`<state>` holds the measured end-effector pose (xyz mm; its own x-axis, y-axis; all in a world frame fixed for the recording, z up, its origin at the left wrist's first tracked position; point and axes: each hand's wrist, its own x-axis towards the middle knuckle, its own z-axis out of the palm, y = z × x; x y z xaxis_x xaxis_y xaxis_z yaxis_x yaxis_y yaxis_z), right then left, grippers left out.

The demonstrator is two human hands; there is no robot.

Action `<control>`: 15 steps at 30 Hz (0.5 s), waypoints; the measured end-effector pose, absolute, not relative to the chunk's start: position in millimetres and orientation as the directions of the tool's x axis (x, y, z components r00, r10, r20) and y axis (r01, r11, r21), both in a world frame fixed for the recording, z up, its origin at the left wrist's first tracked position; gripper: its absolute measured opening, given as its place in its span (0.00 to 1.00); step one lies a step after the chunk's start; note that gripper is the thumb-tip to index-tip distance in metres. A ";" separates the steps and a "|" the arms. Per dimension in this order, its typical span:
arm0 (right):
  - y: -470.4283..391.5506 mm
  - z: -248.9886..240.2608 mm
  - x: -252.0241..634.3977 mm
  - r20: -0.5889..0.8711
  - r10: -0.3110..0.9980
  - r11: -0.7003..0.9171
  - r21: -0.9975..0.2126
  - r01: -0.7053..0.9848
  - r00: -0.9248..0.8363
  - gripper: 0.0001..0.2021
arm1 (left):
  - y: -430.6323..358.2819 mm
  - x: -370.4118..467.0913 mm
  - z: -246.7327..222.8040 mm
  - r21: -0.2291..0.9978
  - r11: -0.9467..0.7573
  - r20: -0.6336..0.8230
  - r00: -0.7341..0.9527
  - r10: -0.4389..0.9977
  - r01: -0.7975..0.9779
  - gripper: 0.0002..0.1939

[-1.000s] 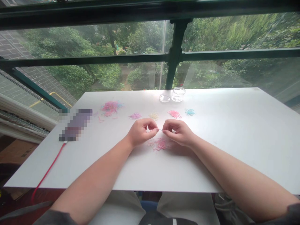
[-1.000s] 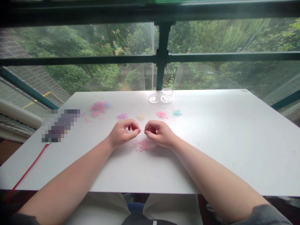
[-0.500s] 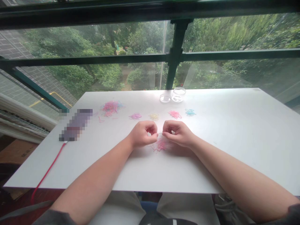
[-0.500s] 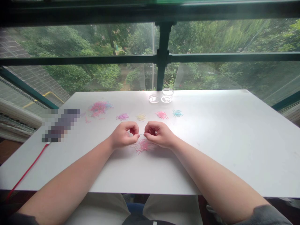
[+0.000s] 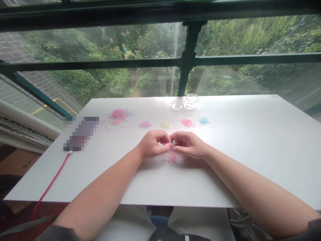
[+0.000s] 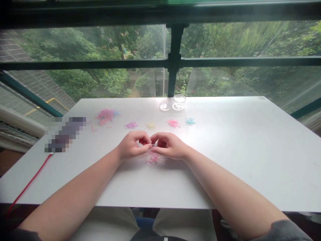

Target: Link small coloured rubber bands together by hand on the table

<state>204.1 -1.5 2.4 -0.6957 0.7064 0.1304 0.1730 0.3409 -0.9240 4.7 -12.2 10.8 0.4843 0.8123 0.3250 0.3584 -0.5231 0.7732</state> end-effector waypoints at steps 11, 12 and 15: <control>-1.3 2.3 202.3 0.130 0.772 0.285 -0.946 0.156 -0.622 0.08 | -11.8 3.7 12.4 0.765 -0.514 0.304 0.486 0.820 0.389 0.03; -1.2 2.7 202.2 0.141 0.781 0.296 -0.942 0.161 -0.609 0.08 | -11.8 3.6 12.8 0.766 -0.512 0.301 0.485 0.821 0.389 0.03; -0.7 3.8 201.7 0.171 0.797 0.321 -0.932 0.167 -0.579 0.07 | -12.1 3.1 13.2 0.770 -0.502 0.287 0.488 0.824 0.393 0.03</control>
<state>201.7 -0.7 3.8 -0.5789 0.7972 0.1712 0.1668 0.3213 -0.9322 3.1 -12.1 13.2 0.4885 0.8239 0.2874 0.3933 -0.5019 0.7704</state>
